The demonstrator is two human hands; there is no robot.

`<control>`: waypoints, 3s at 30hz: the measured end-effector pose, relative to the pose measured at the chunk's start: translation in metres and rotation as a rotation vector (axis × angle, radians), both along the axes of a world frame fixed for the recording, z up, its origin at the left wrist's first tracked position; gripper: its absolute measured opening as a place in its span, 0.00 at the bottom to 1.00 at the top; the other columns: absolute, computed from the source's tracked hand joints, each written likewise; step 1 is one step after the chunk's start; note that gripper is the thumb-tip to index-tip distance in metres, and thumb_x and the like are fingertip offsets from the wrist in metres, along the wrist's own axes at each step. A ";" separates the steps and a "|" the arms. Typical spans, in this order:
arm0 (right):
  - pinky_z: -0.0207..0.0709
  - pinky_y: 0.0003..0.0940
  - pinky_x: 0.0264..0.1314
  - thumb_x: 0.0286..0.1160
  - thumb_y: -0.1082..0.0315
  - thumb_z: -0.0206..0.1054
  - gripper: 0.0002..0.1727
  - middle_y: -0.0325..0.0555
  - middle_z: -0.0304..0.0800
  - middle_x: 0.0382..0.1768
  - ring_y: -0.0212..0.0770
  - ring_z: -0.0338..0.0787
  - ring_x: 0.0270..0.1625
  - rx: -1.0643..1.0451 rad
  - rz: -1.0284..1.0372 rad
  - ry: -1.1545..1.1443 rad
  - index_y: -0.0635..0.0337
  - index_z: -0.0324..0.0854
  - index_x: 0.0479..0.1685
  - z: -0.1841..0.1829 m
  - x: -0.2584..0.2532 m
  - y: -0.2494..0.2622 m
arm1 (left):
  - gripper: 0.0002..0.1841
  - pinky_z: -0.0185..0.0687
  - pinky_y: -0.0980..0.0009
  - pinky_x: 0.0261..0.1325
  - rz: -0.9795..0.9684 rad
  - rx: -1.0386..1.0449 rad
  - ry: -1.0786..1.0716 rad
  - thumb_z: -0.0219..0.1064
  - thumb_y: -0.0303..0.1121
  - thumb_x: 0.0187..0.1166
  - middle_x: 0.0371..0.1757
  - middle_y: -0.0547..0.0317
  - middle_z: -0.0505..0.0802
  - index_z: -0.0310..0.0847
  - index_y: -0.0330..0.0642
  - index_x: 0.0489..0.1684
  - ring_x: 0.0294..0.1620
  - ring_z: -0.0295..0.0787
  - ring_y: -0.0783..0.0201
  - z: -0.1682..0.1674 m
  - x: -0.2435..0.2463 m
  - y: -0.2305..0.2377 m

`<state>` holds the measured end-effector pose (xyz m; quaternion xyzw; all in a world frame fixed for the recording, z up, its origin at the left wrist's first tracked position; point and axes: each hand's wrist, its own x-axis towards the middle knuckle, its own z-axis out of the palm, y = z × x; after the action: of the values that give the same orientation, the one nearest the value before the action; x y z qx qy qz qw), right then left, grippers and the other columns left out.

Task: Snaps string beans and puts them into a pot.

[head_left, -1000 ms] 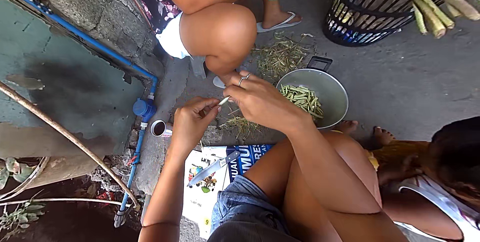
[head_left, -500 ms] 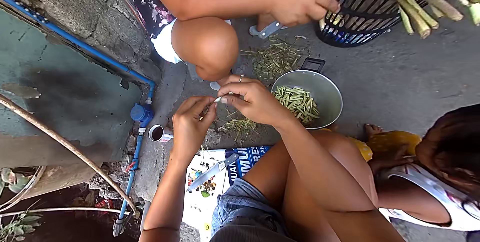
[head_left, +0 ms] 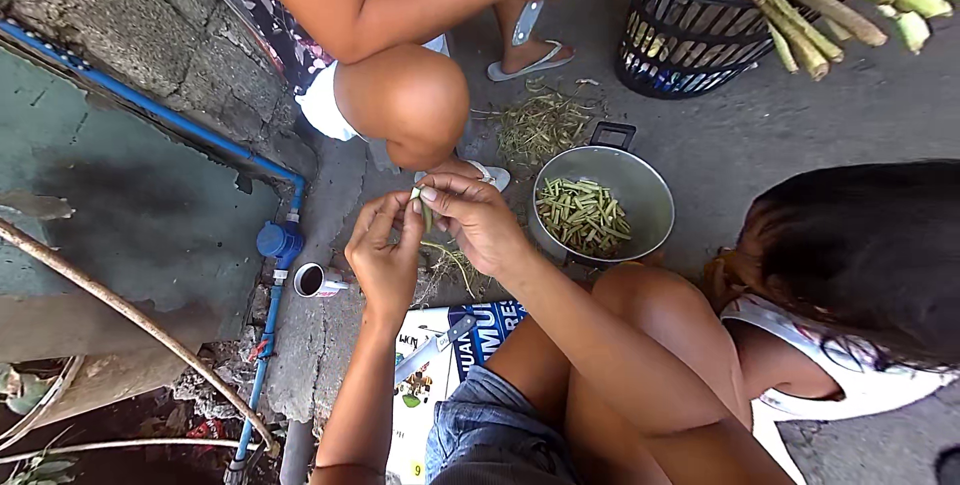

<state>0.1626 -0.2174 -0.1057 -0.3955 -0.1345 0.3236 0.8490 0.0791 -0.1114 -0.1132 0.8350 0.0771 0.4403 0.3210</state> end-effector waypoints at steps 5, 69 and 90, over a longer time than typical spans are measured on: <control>0.78 0.20 0.35 0.85 0.76 0.61 0.09 0.39 0.87 0.31 0.27 0.81 0.28 0.071 0.048 0.202 0.60 0.88 0.41 0.001 0.005 0.000 | 0.08 0.85 0.82 0.45 -0.031 -0.047 0.049 0.69 0.29 0.80 0.44 0.60 0.92 0.91 0.34 0.48 0.39 0.87 0.79 -0.001 -0.001 0.000; 0.76 0.62 0.55 0.76 0.69 0.72 0.09 0.62 0.88 0.44 0.59 0.86 0.51 -0.901 0.352 -0.815 0.67 0.91 0.34 -0.087 0.058 0.011 | 0.11 0.86 0.77 0.51 -0.123 -0.513 -0.123 0.55 0.29 0.90 0.44 0.72 0.91 0.86 0.51 0.50 0.42 0.87 0.75 0.031 -0.064 0.080; 0.81 0.32 0.37 0.74 0.71 0.74 0.13 0.51 0.89 0.45 0.37 0.85 0.36 -0.325 0.060 -0.750 0.65 0.89 0.55 -0.025 0.016 0.005 | 0.08 0.85 0.80 0.50 -0.151 -0.329 0.236 0.66 0.27 0.83 0.48 0.69 0.89 0.87 0.40 0.53 0.43 0.86 0.79 0.020 -0.045 0.059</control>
<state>0.1789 -0.2121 -0.1310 -0.6109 -0.3935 0.1983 0.6578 0.0340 -0.0523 -0.0928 0.8206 0.1221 0.2956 0.4736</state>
